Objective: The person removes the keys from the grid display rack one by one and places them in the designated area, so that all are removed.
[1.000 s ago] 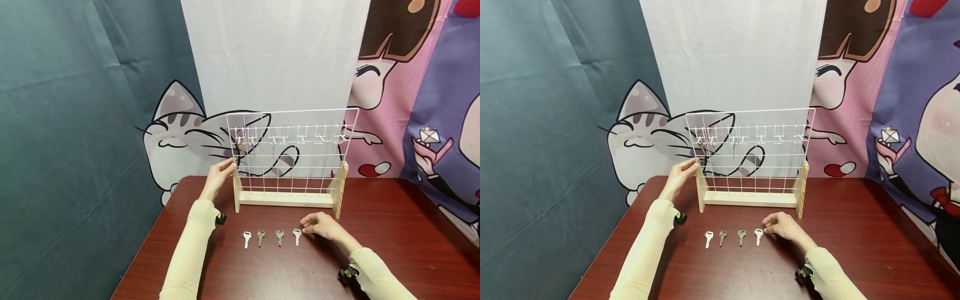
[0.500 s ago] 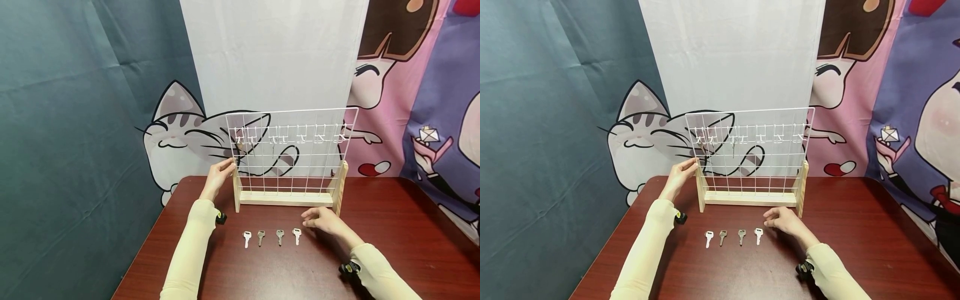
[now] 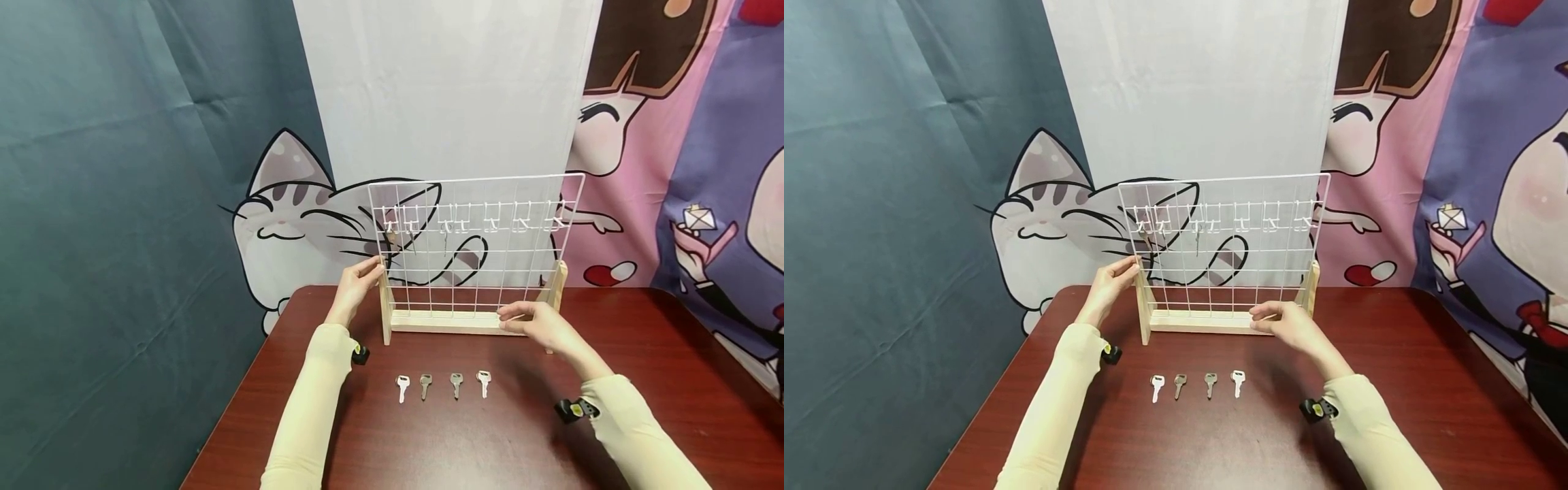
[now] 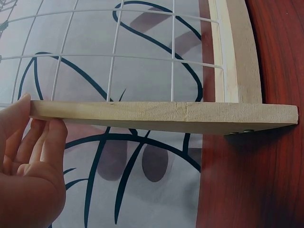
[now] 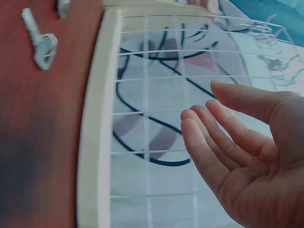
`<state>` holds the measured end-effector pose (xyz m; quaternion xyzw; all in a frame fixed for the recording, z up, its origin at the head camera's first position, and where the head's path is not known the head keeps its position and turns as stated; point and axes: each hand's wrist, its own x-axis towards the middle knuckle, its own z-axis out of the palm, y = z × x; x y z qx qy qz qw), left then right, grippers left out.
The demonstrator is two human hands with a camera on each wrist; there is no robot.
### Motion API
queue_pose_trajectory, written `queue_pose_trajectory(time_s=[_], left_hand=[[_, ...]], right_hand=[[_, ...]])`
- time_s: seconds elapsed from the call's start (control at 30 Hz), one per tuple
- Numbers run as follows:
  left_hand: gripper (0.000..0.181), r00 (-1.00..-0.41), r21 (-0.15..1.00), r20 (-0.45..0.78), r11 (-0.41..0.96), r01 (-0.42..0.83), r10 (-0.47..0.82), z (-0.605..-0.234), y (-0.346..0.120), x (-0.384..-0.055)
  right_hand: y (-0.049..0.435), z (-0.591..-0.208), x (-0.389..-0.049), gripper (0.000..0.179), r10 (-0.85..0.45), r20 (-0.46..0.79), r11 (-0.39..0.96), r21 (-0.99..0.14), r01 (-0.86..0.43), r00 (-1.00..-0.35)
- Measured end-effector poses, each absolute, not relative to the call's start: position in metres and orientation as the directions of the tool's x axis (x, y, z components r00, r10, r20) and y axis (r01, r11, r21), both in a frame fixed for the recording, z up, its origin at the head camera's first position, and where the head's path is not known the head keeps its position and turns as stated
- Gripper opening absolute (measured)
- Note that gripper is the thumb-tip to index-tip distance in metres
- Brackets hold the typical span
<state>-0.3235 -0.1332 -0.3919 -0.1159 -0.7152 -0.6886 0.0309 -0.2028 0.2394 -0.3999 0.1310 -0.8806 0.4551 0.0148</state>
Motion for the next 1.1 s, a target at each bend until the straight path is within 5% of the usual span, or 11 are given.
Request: queue_pose_trajectory(time_s=[0.47,1.1], left_hand=[[0.041,-0.971,0.977,0.21,0.021,0.214,0.117,-0.39,-0.134,-0.322],[0.042,-0.971,0.978,0.203,0.022,0.207,0.124,-0.389,-0.133,-0.324]], right_hand=[[0.23,-0.364,-0.207,0.039,-0.109,0.241,0.493,-0.829,-0.263,-0.964],[0.172,-0.34,-0.246,0.044,-0.088,0.26,0.184,-0.944,-0.272,-0.962]])
